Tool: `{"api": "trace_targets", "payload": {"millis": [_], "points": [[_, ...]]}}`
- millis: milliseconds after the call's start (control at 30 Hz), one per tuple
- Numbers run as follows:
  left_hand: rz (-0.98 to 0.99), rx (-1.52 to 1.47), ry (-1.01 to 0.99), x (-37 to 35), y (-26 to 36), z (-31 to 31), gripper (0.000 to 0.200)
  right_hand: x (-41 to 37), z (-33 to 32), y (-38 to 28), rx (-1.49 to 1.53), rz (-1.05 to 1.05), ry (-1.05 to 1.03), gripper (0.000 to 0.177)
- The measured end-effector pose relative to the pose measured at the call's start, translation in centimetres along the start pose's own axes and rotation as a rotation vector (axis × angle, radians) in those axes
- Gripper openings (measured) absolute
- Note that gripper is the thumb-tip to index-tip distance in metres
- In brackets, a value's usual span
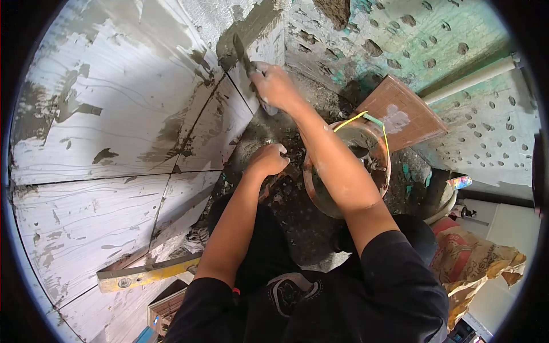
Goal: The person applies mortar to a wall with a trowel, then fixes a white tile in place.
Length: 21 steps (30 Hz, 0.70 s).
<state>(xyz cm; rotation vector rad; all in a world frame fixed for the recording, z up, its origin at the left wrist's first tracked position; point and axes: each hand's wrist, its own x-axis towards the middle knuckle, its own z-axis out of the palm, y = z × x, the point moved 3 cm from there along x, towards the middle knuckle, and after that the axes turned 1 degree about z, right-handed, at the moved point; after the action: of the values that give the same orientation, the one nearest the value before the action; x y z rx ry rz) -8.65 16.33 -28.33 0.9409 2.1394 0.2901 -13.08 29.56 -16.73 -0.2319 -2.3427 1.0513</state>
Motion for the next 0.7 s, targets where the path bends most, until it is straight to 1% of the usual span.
{"api": "trace_targets", "payload": {"millis": [133,233,333,433,500,533,633,667,700], "points": [[-0.043,0.028,-0.048,-0.1,0.3,-0.1,0.038,-1.0,0.3,0.5,0.301,0.271,-0.179,0.027],[-0.055,0.025,-0.064,-0.2,0.8,-0.3,0.038,-1.6,0.3,0.7,0.152,-0.030,-0.068,0.028],[-0.075,0.032,-0.086,-0.3,1.2,-0.3,0.039,-2.2,1.5,1.5,0.418,0.252,-0.171,0.029],[-0.047,0.042,-0.082,0.5,0.4,0.5,0.039,-2.9,2.1,1.4,0.455,0.282,-0.110,0.029],[-0.014,0.046,-0.064,0.9,-0.1,0.9,0.039,-3.0,1.9,1.5,0.636,0.479,-0.177,0.028],[-0.032,0.052,-0.063,0.7,-0.2,0.9,0.039,-3.2,1.7,1.4,0.728,0.579,-0.214,0.027],[-0.077,0.066,-0.069,0.1,0.5,0.3,0.039,-2.1,-0.7,1.8,0.331,0.165,-0.289,0.027],[-0.086,0.064,-0.079,-0.2,0.8,0.0,0.040,-1.9,-1.2,1.8,0.323,0.170,-0.325,0.029],[-0.094,0.060,-0.086,-0.3,0.9,-0.2,0.040,-2.0,-1.4,2.1,0.344,0.166,-0.301,0.030]]}}
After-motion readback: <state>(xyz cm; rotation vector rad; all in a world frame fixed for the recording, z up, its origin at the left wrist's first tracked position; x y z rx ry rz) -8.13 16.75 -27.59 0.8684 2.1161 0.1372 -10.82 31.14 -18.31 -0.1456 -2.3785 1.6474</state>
